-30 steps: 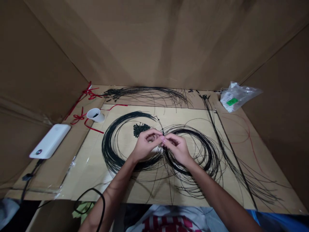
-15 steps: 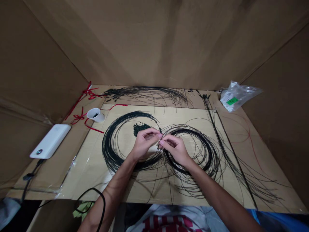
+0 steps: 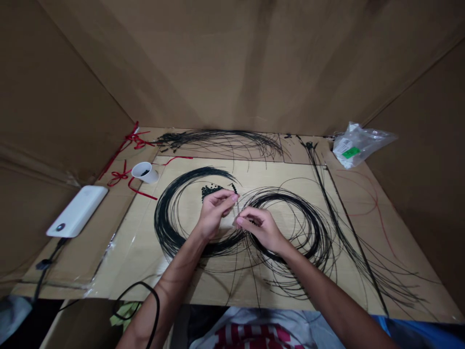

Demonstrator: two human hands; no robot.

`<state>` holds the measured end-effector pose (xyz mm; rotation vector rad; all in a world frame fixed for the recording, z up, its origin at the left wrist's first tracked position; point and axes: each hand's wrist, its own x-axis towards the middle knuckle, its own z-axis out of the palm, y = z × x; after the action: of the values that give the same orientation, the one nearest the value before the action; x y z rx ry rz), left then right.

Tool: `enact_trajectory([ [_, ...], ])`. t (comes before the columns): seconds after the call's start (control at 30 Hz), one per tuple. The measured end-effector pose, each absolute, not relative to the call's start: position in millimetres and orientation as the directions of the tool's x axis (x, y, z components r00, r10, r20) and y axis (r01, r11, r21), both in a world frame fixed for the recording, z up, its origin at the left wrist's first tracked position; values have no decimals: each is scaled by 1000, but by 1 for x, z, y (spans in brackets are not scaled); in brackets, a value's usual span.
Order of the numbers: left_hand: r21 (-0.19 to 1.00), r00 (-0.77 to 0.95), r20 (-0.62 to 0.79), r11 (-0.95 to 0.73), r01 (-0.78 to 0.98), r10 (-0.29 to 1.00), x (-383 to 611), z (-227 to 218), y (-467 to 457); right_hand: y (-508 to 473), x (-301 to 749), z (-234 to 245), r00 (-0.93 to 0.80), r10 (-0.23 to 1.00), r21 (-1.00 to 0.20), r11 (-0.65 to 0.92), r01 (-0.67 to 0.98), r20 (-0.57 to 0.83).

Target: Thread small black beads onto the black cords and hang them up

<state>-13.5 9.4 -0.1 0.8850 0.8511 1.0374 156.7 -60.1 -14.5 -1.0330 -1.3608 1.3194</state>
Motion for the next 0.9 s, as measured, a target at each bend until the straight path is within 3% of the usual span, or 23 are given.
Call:
enact_trajectory([
  [0.9,859,312,-197,317,-403,929,-8,0,7,-63,153,-7,-210,974,-996,76,-53,86],
])
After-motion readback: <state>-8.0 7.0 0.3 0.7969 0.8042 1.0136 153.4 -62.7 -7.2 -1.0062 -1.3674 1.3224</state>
